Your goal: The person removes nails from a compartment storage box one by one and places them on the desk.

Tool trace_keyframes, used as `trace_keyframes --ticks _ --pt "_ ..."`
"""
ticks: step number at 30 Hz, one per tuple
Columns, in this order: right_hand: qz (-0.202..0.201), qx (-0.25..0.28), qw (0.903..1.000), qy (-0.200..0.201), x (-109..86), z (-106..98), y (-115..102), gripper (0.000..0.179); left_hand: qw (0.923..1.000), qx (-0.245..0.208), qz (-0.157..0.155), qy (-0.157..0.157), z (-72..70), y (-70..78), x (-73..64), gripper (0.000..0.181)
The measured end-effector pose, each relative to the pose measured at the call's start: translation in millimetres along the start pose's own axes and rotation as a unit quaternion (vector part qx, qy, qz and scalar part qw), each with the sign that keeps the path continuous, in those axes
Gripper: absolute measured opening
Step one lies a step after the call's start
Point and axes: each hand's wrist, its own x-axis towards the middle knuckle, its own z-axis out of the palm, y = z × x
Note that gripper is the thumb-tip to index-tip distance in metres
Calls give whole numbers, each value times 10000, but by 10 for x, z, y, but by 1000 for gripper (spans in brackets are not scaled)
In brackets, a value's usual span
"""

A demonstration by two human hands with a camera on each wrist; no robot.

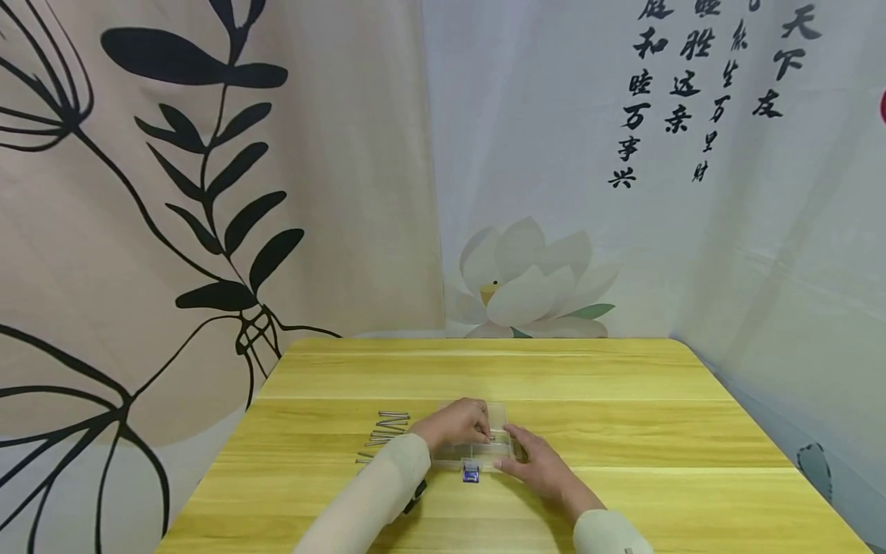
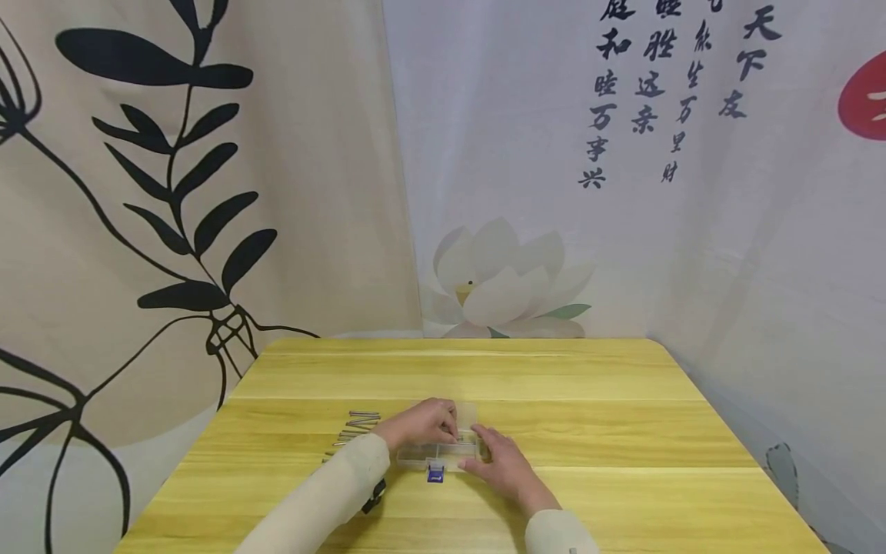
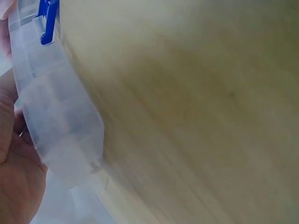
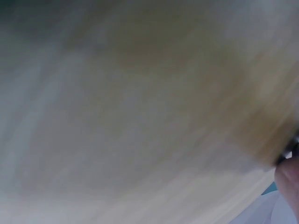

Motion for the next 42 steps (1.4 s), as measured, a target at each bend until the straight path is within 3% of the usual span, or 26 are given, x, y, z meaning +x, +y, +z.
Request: trace_keyframes --ticks 10,20,25,32,42 --pt "1 -57 10000 40 8 -4 5 72 9992 347 169 100 3 31 -19 11" --pt "10 -98 10000 -12 4 20 3 72 9990 -395 33 206 -3 -24 -57 6" --pt "16 -101 9999 12 18 29 25 72 9979 -523 35 391 -99 -88 -68 6" --pt "76 -166 9998 73 23 27 23 71 9941 -849 -479 470 -289 -143 -197 10" --pt "-152 -129 9997 131 33 43 31 71 9885 -1187 -677 654 -429 -293 -376 12"
